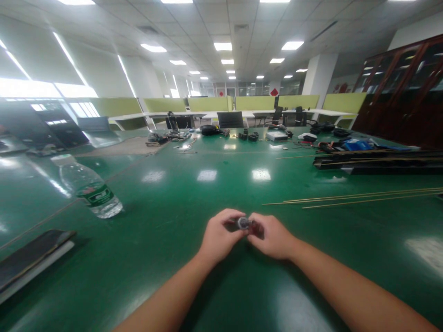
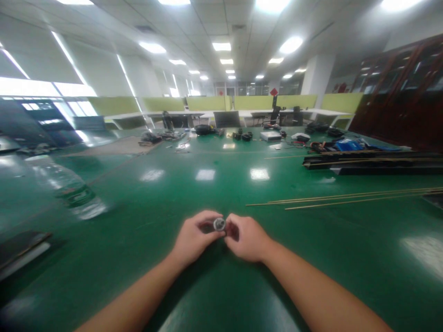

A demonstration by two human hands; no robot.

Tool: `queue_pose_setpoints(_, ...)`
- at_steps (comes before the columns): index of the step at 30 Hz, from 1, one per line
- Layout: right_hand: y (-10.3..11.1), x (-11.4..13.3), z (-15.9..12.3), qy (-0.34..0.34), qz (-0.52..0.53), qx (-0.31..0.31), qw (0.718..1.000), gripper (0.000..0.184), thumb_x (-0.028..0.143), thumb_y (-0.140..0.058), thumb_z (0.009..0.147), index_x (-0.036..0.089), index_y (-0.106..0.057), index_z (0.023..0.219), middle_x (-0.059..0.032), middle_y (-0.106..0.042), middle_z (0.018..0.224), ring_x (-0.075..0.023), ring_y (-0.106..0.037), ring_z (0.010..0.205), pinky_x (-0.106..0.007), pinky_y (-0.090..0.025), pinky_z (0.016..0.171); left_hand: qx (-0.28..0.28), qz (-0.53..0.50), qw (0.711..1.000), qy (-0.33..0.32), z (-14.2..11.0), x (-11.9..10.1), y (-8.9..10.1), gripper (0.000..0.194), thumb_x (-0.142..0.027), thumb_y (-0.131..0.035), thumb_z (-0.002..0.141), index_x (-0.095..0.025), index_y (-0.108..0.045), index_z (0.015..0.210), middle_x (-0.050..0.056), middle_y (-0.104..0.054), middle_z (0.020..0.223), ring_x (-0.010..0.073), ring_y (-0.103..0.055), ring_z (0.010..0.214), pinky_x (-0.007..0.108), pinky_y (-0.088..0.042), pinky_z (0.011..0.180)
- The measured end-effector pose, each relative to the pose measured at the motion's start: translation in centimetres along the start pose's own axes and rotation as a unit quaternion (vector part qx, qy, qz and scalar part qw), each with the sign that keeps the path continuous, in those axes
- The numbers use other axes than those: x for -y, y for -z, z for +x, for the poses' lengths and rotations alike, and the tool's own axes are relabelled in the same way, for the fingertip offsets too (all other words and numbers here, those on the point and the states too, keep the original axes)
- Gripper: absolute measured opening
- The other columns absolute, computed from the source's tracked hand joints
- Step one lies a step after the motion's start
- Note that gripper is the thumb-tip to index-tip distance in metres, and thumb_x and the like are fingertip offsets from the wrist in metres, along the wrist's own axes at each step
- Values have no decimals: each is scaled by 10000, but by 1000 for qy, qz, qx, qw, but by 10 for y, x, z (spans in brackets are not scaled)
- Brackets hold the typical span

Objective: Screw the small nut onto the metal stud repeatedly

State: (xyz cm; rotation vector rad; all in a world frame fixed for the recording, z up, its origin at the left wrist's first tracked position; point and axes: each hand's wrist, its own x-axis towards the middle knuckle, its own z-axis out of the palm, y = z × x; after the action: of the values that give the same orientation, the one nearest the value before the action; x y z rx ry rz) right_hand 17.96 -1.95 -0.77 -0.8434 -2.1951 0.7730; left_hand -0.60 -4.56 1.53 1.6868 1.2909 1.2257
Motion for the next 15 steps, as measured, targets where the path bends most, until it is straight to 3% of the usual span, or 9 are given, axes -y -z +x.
queue_pose_setpoints(6, 1, 1, 1, -9, -30, -7, 999, 122, 124, -611, 762, 206, -598, 851, 16, -630, 726, -144, -573, 641, -236, -416, 612, -20, 87, 992, -94, -1, -1, 3, 208, -103, -736, 675, -199, -726, 859, 34, -697, 906, 183, -636, 876, 297, -488, 810)
queue_pose_setpoints(15, 4, -2, 2, -22, -36, -59, 997, 301, 119, -650, 731, 219, -644, 1016, -27, -707, 857, -188, -646, 746, -275, -475, 698, 4, 127, 987, -98, -2, 2, 3, 235, -103, -728, 674, -212, -732, 882, 37, -674, 884, 187, -619, 857, 293, -475, 776)
